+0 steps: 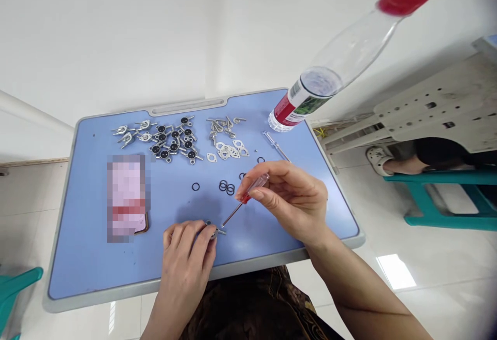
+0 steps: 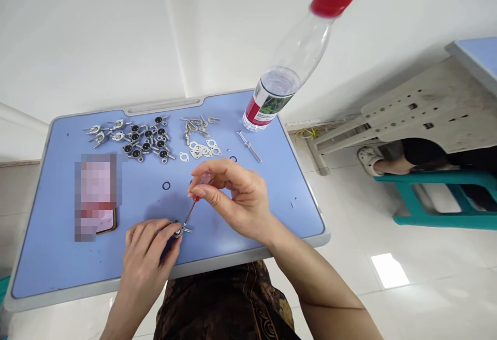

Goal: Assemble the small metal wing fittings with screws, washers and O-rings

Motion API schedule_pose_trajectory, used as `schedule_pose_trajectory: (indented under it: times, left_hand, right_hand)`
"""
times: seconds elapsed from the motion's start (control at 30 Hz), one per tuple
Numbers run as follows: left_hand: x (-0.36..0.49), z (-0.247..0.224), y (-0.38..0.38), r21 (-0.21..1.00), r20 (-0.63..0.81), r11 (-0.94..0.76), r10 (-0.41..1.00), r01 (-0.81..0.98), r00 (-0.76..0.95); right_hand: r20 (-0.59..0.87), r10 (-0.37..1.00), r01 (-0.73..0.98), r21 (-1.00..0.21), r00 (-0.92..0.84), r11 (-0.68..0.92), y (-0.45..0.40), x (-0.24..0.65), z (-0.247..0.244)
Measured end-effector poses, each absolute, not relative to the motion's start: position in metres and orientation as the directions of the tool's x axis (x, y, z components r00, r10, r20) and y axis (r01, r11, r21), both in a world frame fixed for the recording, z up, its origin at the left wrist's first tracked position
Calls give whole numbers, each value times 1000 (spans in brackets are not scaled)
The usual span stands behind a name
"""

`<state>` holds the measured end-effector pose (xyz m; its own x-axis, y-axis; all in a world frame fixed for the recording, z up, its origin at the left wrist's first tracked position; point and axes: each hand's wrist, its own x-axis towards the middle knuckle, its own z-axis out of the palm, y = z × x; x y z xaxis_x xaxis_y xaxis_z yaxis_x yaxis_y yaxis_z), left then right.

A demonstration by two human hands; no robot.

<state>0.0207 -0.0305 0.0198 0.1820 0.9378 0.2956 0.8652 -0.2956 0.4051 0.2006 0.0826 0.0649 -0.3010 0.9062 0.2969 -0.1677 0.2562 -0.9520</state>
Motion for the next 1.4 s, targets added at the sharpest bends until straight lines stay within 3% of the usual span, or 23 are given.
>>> schedule_pose_trajectory:
  times: [0.57, 1.4]
  left_hand:
    - [20, 24, -26, 532, 177, -235, 970, 813, 165]
    - [22, 19, -19, 607, 189, -176, 979, 775, 73]
  right_hand:
    - [251, 911, -141, -966, -327, 216, 80, 200, 64]
    - [243, 900, -121, -969, -363, 213, 79, 195, 56]
